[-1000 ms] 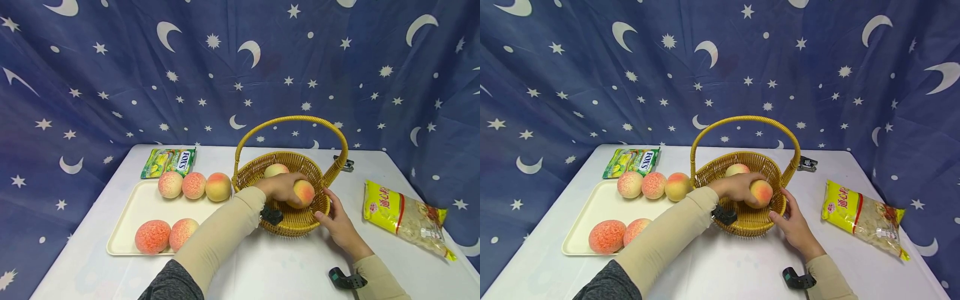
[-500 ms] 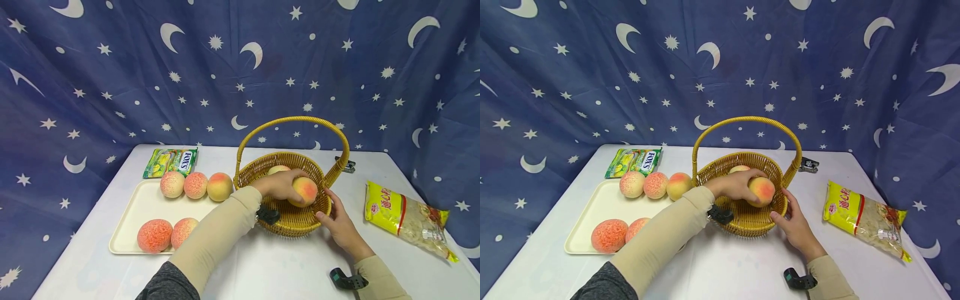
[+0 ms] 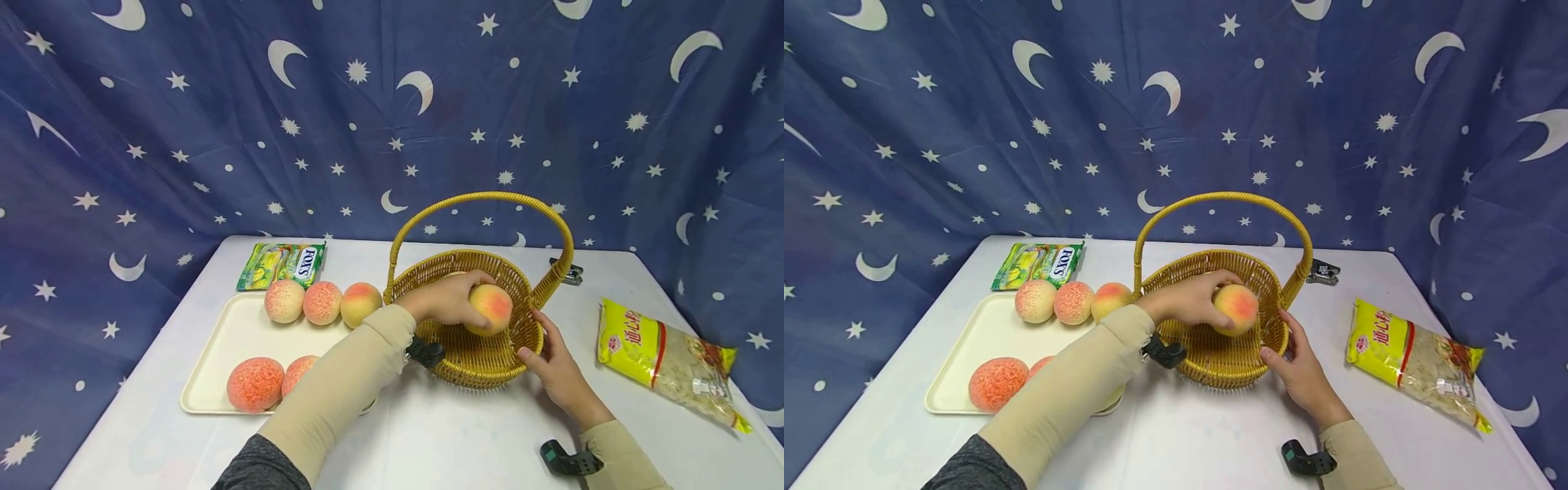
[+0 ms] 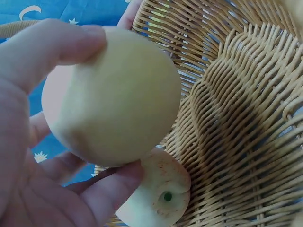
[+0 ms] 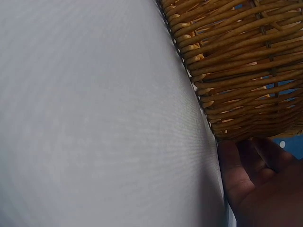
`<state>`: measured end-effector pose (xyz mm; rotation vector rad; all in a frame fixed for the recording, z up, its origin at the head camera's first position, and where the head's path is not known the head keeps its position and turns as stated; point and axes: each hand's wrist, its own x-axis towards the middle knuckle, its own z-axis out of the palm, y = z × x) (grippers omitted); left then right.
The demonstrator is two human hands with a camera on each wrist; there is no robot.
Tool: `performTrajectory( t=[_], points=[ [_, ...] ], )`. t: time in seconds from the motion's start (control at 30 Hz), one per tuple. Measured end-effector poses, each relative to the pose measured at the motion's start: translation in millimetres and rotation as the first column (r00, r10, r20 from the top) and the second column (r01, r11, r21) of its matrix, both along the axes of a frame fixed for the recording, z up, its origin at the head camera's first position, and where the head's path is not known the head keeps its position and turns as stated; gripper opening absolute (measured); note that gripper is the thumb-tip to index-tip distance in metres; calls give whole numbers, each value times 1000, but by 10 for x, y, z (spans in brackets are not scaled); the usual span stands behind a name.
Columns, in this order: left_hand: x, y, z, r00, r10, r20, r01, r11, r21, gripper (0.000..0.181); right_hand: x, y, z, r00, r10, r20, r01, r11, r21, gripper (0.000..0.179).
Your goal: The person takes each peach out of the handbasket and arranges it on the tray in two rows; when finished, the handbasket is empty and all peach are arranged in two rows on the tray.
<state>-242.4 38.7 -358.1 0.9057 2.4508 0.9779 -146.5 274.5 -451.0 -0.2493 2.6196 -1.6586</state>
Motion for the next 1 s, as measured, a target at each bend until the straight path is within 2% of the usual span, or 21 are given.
performTrajectory(
  t=[0.23,0.43,0.6,0.83,1.0],
  points=[
    [79,-49,87,998,-37,-46,35,999,-27,68,9,-1,19,1000,-3,16,3,1000,7,81],
    [187,-71,196,994,-106,-13,105,994,-27,69,-7,7,7,1000,1,10,-1,1000,10,80],
    [281,-106,301,985,-170,-22,169,984,-59,72,-3,8,5,1000,4,-1,-4,1000,6,78],
    [399,-281,407,961,-262,-92,251,961,-114,63,0,-2,-6,1000,2,-6,-2,1000,-1,78],
    [476,-462,424,950,-256,-178,252,967,-41,64,-10,-9,-12,1000,-1,-4,1,1000,-6,79]
  ],
)
